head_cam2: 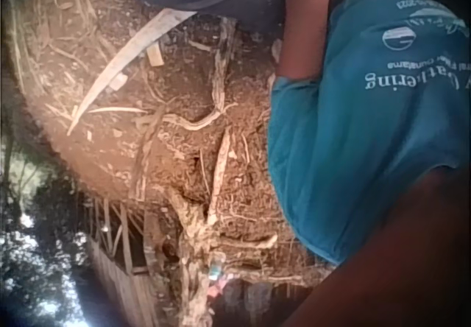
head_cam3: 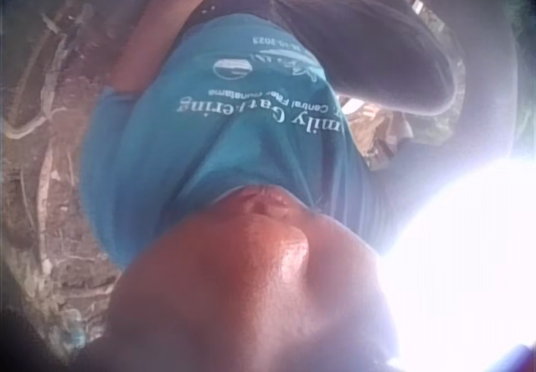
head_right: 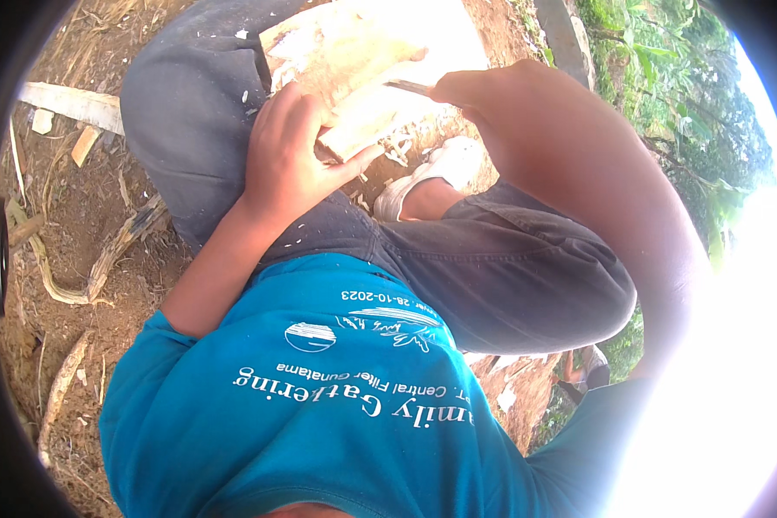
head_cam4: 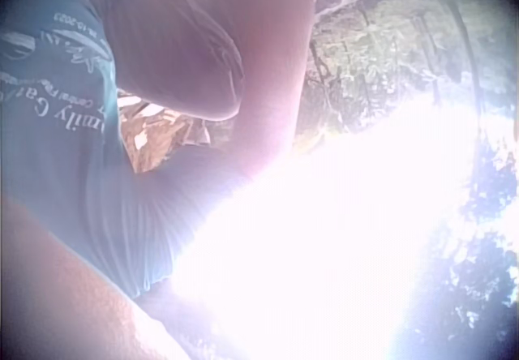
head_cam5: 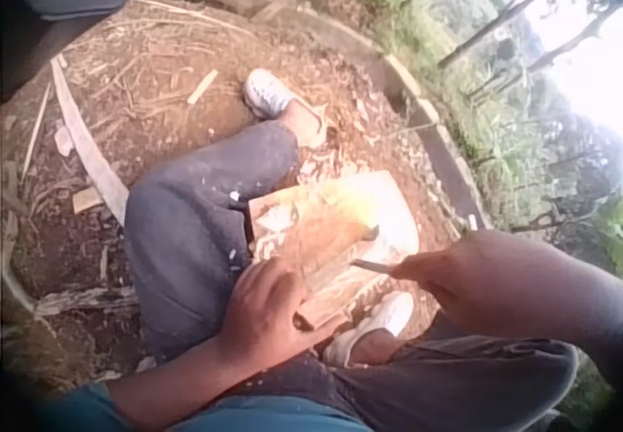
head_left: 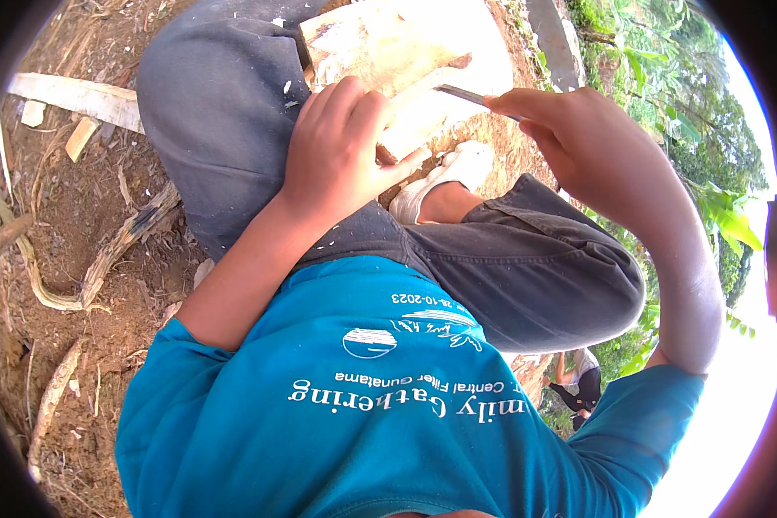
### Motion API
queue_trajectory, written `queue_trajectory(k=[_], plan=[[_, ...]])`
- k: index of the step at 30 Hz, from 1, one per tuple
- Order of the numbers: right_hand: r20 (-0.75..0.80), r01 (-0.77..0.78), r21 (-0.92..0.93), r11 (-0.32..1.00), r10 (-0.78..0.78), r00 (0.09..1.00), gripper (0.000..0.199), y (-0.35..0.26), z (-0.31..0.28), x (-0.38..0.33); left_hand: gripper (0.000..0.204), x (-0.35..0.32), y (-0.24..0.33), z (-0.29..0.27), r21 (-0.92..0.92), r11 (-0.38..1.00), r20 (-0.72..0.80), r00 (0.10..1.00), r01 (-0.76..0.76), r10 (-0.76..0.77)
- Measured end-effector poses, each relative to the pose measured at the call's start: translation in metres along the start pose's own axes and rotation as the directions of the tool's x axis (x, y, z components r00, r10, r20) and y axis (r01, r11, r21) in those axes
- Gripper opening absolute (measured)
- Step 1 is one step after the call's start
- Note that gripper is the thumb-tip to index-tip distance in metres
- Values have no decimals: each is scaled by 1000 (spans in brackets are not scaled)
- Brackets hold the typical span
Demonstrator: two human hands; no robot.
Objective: The person carves a piece of wood using a small knife and then uses a chisel and hammer to create a rectangular hole.
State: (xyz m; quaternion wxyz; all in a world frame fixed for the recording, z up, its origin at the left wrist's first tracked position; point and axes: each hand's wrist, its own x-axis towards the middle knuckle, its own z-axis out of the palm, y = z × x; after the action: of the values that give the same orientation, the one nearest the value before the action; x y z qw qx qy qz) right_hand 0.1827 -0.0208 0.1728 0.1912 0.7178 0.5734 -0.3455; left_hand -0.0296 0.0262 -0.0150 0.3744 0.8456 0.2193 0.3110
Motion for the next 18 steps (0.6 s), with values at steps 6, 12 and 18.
queue_trajectory(k=[6, 12, 18], plan=[[-97, 122, 18, 992, -120, 988, 29, 11, 38, 19, 54, 0, 0, 1, -17, 1000, -4, 1000, -22, 22], [-122, 190, 40, 981, -184, 975, 30, 21, 25, 28, 54, 1, 1, -3, -35, 999, 31, 999, 24, -23], [95, -75, 38, 997, 71, 993, 30, 21, -23, 14, 54, -2, 0, -2, -1, 999, 77, 996, 48, -48]])
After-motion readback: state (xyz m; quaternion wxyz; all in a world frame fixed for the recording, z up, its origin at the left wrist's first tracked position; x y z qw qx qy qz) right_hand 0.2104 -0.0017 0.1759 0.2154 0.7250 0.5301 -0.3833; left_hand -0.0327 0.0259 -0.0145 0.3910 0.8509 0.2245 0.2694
